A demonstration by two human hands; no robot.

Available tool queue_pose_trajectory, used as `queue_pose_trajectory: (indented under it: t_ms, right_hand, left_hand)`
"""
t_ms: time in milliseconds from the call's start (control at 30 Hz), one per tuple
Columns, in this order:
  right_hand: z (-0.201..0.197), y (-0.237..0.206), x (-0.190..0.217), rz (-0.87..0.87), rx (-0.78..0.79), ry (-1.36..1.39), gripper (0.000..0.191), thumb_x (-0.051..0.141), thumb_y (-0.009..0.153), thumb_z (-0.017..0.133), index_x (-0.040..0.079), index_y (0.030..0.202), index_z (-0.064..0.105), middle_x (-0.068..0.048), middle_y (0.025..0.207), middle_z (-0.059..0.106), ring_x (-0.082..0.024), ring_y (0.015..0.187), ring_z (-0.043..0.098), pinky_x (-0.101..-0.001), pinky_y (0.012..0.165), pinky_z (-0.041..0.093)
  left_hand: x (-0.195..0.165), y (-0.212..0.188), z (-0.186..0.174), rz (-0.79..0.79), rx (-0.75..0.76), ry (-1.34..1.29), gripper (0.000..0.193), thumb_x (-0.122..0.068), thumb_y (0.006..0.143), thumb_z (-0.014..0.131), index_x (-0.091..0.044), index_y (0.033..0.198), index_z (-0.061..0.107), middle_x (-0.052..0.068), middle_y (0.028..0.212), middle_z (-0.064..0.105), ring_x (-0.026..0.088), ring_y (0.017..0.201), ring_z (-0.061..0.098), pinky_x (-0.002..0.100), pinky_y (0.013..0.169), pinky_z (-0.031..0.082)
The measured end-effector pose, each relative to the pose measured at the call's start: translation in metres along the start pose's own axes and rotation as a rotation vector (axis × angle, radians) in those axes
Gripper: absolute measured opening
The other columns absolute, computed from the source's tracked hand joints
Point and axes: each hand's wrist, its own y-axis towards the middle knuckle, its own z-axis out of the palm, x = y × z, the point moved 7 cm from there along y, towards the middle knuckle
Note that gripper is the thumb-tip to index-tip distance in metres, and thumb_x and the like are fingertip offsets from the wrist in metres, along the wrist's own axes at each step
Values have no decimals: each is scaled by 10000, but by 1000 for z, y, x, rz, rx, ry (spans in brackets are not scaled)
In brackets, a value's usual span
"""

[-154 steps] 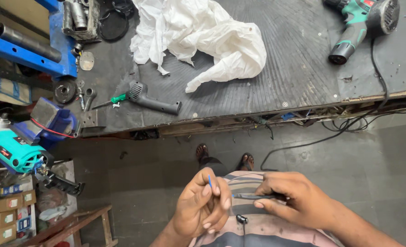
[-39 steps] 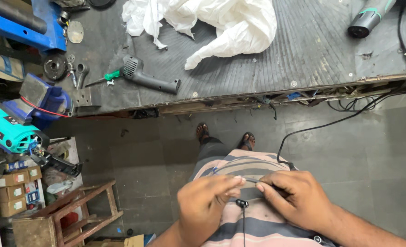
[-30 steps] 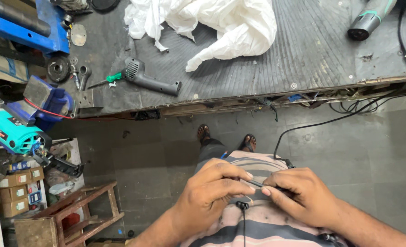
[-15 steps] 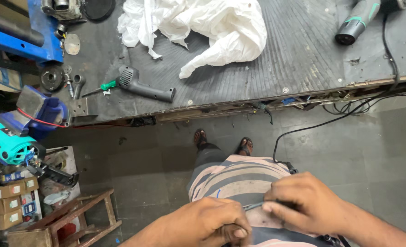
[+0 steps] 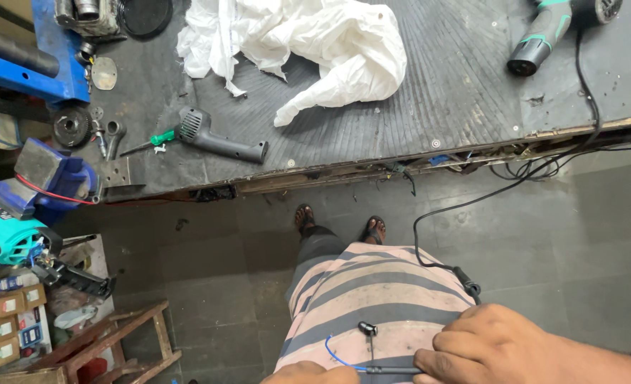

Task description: The person works at a cluttered workbench on a teal electric grinder clamped in a blue fixture, first adjusting the tool and its handle, then turning to its power cord. They strip and cut the cord insulation with yellow-handled pliers and twist the exposed wire ends by hand.

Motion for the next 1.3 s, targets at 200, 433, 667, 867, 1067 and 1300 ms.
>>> queue_pose_trajectory:
  t_ms: [200, 433, 667, 867, 1067, 1300]
  right_hand:
    - [-44, -59, -57, 512, -195, -47, 157, 165, 840, 824, 108, 977, 775, 20, 682, 684, -133, 559, 672, -307, 536, 506]
    - [-3, -67, -64, 519, -248, 35, 151, 128, 775, 795, 57, 906, 770, -32, 581, 590, -204, 473, 569, -365, 474, 428]
    - [16, -54, -69, 671, -476, 246, 127, 73, 852, 694, 11, 956, 734, -62, 758, 717, -157, 642, 643, -277, 577, 515]
    - [34, -55, -73, 686, -538, 504, 137, 80, 854, 724, -12, 955, 732, -57, 828, 733, -125, 684, 668, -261, 618, 525]
    - [38, -48, -69, 673, -479, 693, 311, 89, 713, 913, 6, 971, 760, 28, 601, 415, -72, 550, 390, -271, 485, 342]
    - [36, -21, -61, 581, -373, 767, 136, 68, 804, 865, 15, 904, 790, -26, 717, 738, -75, 518, 596, -256, 476, 443]
  left_hand:
    - [-7, -98, -119, -510, -737, 891, 228, -3, 757, 671, -82, 969, 646, 119, 877, 715, 322, 868, 709, 427, 731, 553]
    - [-6, -73, -81, 203, -625, 511, 188, 21, 801, 675, -51, 975, 674, 87, 917, 723, 279, 842, 725, 346, 743, 574]
    - [-14, -35, -50, 628, -636, -74, 70, -76, 1049, 659, -14, 1018, 671, 102, 875, 739, 242, 798, 743, 357, 740, 596]
    - [-3, -28, -32, 701, -596, -184, 130, -117, 1076, 683, -11, 1002, 663, 136, 855, 731, 238, 749, 730, 353, 698, 583]
    - [-5, -18, -25, 681, -511, -223, 131, -125, 1078, 700, -13, 1019, 668, 152, 898, 729, 264, 806, 726, 357, 730, 590]
    - [5, -6, -14, 652, -537, -280, 139, -116, 1072, 719, -18, 987, 671, 136, 834, 720, 248, 748, 716, 353, 719, 592]
